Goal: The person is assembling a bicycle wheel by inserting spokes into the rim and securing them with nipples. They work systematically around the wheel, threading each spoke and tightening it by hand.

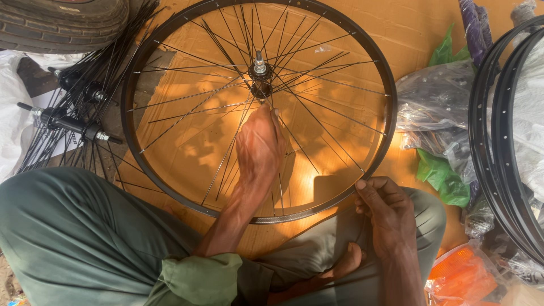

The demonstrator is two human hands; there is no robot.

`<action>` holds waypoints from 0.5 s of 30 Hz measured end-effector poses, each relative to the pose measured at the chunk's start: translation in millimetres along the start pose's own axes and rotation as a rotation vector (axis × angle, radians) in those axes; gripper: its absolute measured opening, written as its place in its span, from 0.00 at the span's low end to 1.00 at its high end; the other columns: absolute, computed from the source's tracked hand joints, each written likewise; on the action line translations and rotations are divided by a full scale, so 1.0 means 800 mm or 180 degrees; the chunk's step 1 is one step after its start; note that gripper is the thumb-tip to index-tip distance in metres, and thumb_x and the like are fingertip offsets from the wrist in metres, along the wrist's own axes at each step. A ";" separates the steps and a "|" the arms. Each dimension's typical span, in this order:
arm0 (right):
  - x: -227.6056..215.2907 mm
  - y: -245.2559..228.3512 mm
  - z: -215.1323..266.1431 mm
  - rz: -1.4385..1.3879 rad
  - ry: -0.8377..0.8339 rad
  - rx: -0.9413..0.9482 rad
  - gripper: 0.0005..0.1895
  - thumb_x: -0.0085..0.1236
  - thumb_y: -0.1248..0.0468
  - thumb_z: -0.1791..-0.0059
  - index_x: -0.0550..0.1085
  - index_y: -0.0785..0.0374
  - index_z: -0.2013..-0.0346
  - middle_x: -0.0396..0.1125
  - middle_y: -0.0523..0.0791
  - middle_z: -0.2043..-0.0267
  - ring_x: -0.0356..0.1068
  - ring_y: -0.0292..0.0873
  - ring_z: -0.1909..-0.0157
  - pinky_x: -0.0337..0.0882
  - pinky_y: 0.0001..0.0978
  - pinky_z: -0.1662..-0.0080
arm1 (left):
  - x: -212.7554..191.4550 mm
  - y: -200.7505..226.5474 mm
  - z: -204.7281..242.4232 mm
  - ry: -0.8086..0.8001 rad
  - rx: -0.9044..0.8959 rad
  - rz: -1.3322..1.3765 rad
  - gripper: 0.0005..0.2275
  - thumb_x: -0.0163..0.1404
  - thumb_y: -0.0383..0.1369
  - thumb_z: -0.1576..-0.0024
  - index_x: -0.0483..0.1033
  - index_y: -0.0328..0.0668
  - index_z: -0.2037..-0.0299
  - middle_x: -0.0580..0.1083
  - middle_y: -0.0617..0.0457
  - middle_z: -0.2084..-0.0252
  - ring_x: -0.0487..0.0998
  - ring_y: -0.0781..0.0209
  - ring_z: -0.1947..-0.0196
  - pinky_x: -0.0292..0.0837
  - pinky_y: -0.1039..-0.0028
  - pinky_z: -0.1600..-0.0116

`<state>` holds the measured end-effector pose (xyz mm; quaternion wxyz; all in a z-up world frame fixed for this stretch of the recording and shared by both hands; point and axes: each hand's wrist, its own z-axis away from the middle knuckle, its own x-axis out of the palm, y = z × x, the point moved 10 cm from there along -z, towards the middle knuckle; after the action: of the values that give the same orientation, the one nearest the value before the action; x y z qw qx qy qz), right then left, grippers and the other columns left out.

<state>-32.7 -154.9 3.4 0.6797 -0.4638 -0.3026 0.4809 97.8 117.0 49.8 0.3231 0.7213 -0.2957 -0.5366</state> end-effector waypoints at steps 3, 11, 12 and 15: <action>0.000 -0.003 0.003 0.0065 0.0014 -0.0031 0.07 0.63 0.62 0.49 0.76 0.63 0.65 0.70 0.42 0.70 0.66 0.34 0.69 0.67 0.28 0.64 | 0.010 -0.001 -0.006 0.0176 -0.0376 0.0609 0.16 0.52 0.31 0.38 0.65 0.25 0.47 0.67 0.36 0.64 0.70 0.36 0.67 0.64 0.48 0.62; 0.000 -0.006 0.005 0.0298 0.0104 0.0025 0.08 0.61 0.62 0.49 0.76 0.64 0.67 0.70 0.42 0.71 0.66 0.34 0.69 0.67 0.27 0.64 | -0.040 0.025 -0.001 0.0839 0.0234 -0.1311 0.10 0.50 0.22 0.48 0.71 0.36 0.57 0.70 0.41 0.61 0.71 0.40 0.59 0.64 0.52 0.59; 0.001 -0.007 0.005 0.0277 0.0094 0.0045 0.08 0.61 0.62 0.49 0.76 0.64 0.66 0.70 0.42 0.71 0.66 0.34 0.69 0.67 0.27 0.64 | -0.053 0.021 -0.003 0.1087 0.0270 -0.1511 0.09 0.50 0.22 0.50 0.71 0.34 0.60 0.70 0.41 0.62 0.72 0.40 0.60 0.65 0.52 0.61; 0.002 -0.006 0.005 0.0144 0.0069 -0.0015 0.07 0.61 0.63 0.49 0.75 0.64 0.66 0.69 0.42 0.70 0.66 0.34 0.69 0.66 0.27 0.64 | -0.035 -0.057 -0.009 0.0400 -0.0766 0.0615 0.10 0.43 0.29 0.30 0.74 0.36 0.64 0.73 0.45 0.70 0.74 0.47 0.72 0.65 0.60 0.66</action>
<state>-33.7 -153.0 8.9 0.6708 -0.4774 -0.2858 0.4904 101.5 167.8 31.7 0.4751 0.6778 -0.2764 -0.4883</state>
